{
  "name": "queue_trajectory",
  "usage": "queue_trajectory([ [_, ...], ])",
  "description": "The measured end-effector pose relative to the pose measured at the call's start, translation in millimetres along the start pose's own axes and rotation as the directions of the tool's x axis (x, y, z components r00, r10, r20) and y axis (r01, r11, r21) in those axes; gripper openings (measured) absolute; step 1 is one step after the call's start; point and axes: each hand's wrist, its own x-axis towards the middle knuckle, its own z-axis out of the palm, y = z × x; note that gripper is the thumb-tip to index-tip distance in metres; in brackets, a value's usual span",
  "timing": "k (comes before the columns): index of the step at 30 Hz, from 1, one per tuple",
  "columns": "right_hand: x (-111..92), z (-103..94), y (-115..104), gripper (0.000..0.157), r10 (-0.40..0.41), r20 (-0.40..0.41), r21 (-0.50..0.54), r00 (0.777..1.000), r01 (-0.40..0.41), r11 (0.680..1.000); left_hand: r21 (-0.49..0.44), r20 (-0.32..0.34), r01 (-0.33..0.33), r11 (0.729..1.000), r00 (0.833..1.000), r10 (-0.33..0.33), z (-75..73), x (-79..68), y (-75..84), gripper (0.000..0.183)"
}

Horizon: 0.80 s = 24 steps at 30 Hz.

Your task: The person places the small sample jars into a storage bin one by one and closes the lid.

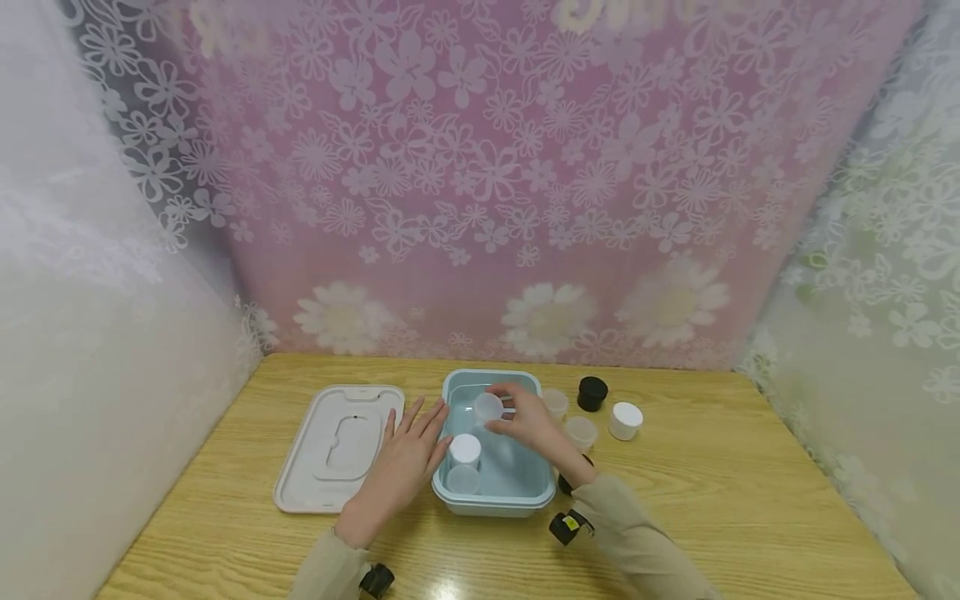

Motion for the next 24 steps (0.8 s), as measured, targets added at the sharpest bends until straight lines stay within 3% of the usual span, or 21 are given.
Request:
queue_trajectory([
  [9,12,12.4,3,0.048,0.037,0.089,-0.173,0.995,-0.021,0.985,0.003,-0.003,-0.005,1.0,1.0,0.005,2.2,0.5,-1.6,0.052],
  [14,14,16.0,7,0.047,0.065,0.114,-0.135,0.991,-0.049,0.99,0.007,-0.006,-0.005,1.0,1.0,0.005,3.6,0.2,-2.0,0.051],
  [24,14,18.7,12,0.045,-0.049,0.229,-0.026,0.972,0.057,0.998,0.015,-0.016,-0.01,1.0,1.0,0.011,3.9,0.9,-3.0,0.051],
])
